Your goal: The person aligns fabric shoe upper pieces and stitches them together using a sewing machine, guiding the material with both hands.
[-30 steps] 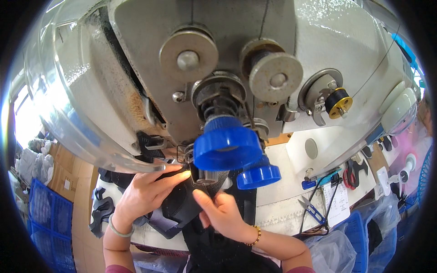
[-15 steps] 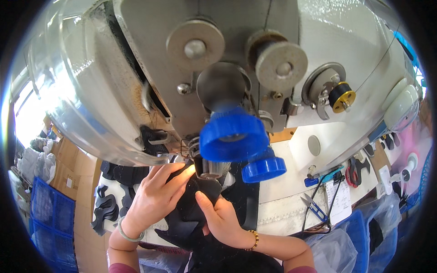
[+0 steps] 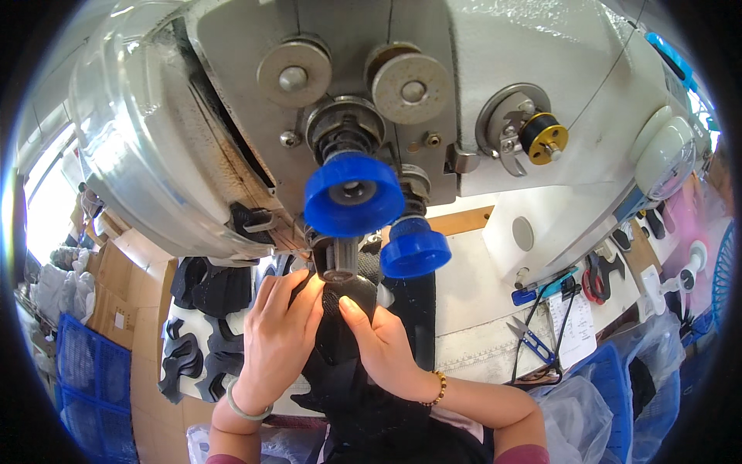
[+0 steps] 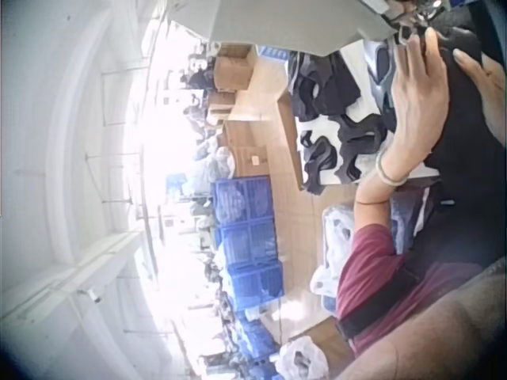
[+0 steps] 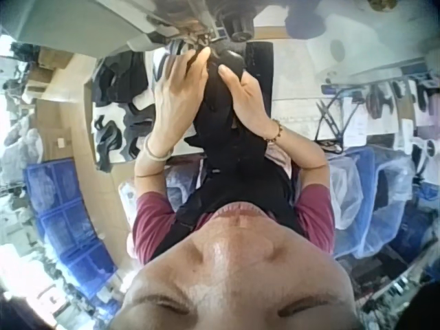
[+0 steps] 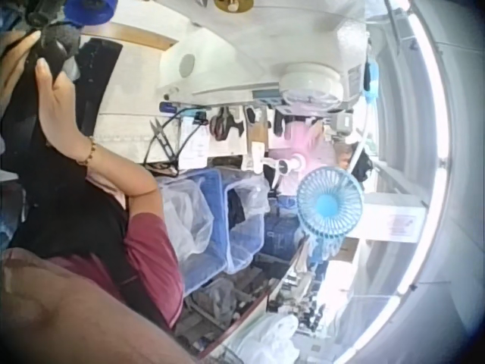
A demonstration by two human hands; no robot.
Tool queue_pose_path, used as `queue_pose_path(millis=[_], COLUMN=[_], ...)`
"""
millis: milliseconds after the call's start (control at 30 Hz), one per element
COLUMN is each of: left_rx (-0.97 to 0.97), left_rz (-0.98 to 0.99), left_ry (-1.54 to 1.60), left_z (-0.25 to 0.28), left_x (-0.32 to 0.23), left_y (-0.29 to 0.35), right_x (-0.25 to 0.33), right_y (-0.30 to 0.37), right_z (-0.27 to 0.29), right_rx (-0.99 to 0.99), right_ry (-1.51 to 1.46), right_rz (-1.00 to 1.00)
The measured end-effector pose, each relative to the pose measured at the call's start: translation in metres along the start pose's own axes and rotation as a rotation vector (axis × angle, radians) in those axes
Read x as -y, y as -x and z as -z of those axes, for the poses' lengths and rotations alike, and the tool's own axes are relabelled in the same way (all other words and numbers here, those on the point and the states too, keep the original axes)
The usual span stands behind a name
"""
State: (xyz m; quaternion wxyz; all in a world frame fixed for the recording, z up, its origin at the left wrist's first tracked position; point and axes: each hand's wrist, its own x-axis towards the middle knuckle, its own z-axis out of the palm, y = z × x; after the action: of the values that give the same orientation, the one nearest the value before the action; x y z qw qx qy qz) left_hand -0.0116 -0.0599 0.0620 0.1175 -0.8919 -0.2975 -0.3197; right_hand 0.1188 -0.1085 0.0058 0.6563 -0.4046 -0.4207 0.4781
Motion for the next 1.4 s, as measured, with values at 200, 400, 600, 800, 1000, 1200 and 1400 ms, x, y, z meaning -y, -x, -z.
queue_pose_path(millis=[200, 400, 600, 800, 1000, 1200, 1400], left_rx=[-0.024, -0.016, -0.073, 0.010, -0.139, -0.350, -0.345], left_rz=[0.035, 0.076, 0.158, 0.000, -0.278, -0.527, -0.538], left_ry=[-0.133, -0.437, -0.321, 0.331, 0.328, 0.229, 0.196], left_z=[-0.009, -0.019, -0.015, -0.001, -0.032, -0.048, -0.038], left_x=[-0.013, -0.040, -0.036, 0.022, 0.041, 0.038, 0.037], left_y=[0.002, -0.005, 0.001, 0.013, 0.023, 0.038, 0.034], right_x=[0.004, 0.010, 0.024, 0.018, 0.037, 0.045, 0.048], right_y=[-0.008, -0.024, -0.035, -0.047, -0.041, -0.031, -0.032], right_z=[0.006, 0.026, 0.039, 0.045, 0.077, 0.093, 0.091], right_rx=[0.004, 0.056, 0.162, 0.111, 0.215, 0.353, 0.320], right_ry=[-0.094, -0.021, 0.110, 0.075, 0.142, 0.208, 0.105], right_rz=[-0.076, -0.062, -0.095, 0.048, -0.408, -0.373, -0.422])
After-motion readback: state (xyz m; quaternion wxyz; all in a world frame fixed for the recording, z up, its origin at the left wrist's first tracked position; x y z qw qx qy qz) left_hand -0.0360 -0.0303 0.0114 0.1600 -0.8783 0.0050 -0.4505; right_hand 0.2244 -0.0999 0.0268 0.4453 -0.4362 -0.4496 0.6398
